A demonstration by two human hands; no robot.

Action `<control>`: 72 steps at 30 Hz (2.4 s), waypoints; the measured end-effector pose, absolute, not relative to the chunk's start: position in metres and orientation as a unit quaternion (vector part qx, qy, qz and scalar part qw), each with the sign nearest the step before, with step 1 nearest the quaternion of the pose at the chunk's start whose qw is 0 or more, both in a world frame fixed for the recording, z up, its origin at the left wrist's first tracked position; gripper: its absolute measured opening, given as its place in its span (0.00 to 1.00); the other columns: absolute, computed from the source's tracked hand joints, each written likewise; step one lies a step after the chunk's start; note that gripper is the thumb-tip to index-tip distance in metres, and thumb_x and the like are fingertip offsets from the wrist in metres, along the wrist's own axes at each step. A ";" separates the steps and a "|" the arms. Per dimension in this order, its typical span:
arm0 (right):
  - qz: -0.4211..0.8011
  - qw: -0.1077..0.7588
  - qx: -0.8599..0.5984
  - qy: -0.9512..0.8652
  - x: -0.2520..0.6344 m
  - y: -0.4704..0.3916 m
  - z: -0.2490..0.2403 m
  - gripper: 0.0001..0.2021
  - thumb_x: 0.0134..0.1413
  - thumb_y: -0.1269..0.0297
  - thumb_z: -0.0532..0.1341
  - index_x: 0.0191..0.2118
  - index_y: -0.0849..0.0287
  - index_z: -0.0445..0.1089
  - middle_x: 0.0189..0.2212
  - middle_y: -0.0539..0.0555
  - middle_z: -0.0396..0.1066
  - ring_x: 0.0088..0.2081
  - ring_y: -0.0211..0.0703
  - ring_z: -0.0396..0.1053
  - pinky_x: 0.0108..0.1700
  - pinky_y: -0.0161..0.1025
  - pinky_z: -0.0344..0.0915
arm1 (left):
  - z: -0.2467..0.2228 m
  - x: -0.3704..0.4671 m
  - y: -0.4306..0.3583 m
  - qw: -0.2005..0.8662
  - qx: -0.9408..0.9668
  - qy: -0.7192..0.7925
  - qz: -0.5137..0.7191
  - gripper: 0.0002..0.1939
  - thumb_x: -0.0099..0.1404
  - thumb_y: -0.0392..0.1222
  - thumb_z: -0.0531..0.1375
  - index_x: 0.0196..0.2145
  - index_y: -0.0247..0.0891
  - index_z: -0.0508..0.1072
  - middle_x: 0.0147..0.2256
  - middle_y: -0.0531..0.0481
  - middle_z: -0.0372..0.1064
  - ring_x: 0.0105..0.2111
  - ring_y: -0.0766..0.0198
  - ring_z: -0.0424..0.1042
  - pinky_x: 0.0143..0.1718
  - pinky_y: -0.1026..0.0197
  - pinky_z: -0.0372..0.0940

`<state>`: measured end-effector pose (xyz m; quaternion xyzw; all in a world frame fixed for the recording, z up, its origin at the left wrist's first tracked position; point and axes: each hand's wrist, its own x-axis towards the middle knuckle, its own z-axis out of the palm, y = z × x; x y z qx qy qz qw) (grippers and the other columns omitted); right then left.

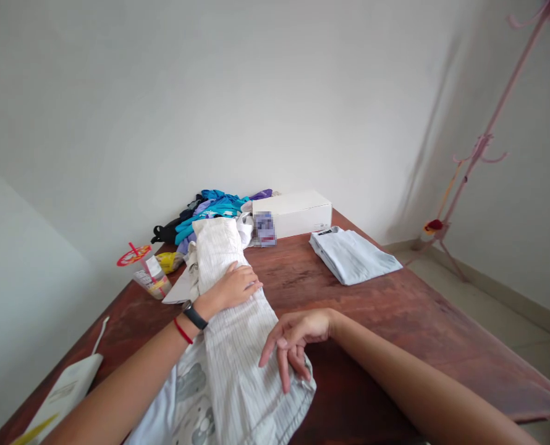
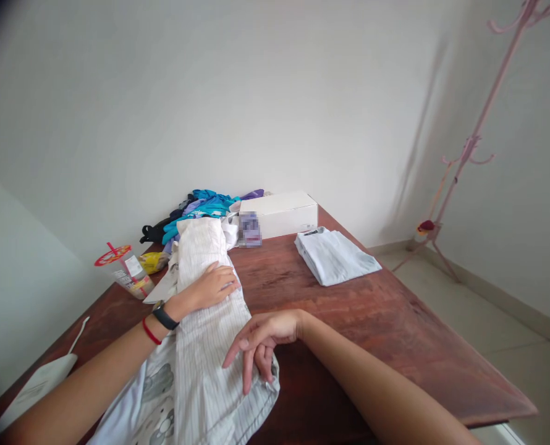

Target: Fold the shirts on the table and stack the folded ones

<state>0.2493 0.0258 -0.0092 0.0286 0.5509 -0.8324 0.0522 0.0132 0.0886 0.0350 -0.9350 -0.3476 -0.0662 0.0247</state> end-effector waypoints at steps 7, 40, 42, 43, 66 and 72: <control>-0.838 0.040 0.022 0.544 0.251 0.028 -0.016 0.33 0.59 0.46 0.67 0.60 0.67 0.70 0.38 0.64 0.82 0.29 0.45 0.81 0.34 0.37 0.77 | 0.064 -0.009 0.083 0.096 -0.932 -0.332 -0.113 0.23 0.79 0.46 0.47 0.29 0.38 0.71 0.30 0.48 0.73 0.36 0.58 0.71 0.54 0.52 0.59; -0.824 0.029 0.105 0.556 0.255 0.025 -0.021 0.38 0.54 0.43 0.69 0.61 0.70 0.69 0.37 0.64 0.82 0.26 0.44 0.79 0.30 0.36 0.74 | -0.013 0.010 0.088 -0.076 -0.811 -0.484 -0.321 0.13 0.71 0.43 0.55 0.29 0.39 0.72 0.23 0.52 0.69 0.24 0.64 0.66 0.30 0.61 0.54; -0.819 0.031 0.116 0.561 0.256 0.025 -0.023 0.39 0.54 0.42 0.69 0.61 0.70 0.69 0.37 0.65 0.82 0.26 0.44 0.79 0.30 0.37 0.74 | -0.016 0.009 0.089 -0.080 -0.810 -0.479 -0.327 0.13 0.71 0.44 0.55 0.30 0.39 0.73 0.24 0.51 0.70 0.25 0.64 0.67 0.31 0.61 0.54; -0.817 0.030 0.121 0.563 0.256 0.025 -0.023 0.39 0.53 0.42 0.69 0.60 0.70 0.69 0.37 0.65 0.82 0.26 0.44 0.78 0.30 0.37 0.74 | -0.018 0.009 0.090 -0.079 -0.811 -0.477 -0.330 0.13 0.71 0.44 0.56 0.30 0.39 0.73 0.24 0.51 0.70 0.25 0.63 0.67 0.31 0.61 0.54; -0.819 0.034 0.127 0.558 0.257 0.027 -0.030 0.36 0.56 0.45 0.69 0.61 0.69 0.69 0.38 0.64 0.82 0.26 0.43 0.78 0.30 0.37 0.75 | -0.016 0.011 0.084 -0.087 -0.811 -0.490 -0.308 0.12 0.69 0.42 0.57 0.27 0.39 0.69 0.22 0.51 0.66 0.24 0.62 0.60 0.28 0.58 0.45; -0.822 0.032 0.121 0.556 0.257 0.027 -0.029 0.35 0.56 0.46 0.69 0.60 0.69 0.69 0.38 0.63 0.82 0.26 0.45 0.79 0.29 0.38 0.75 | -0.016 0.011 0.084 -0.083 -0.811 -0.496 -0.297 0.13 0.70 0.43 0.56 0.27 0.40 0.69 0.23 0.51 0.66 0.24 0.62 0.61 0.28 0.58 0.45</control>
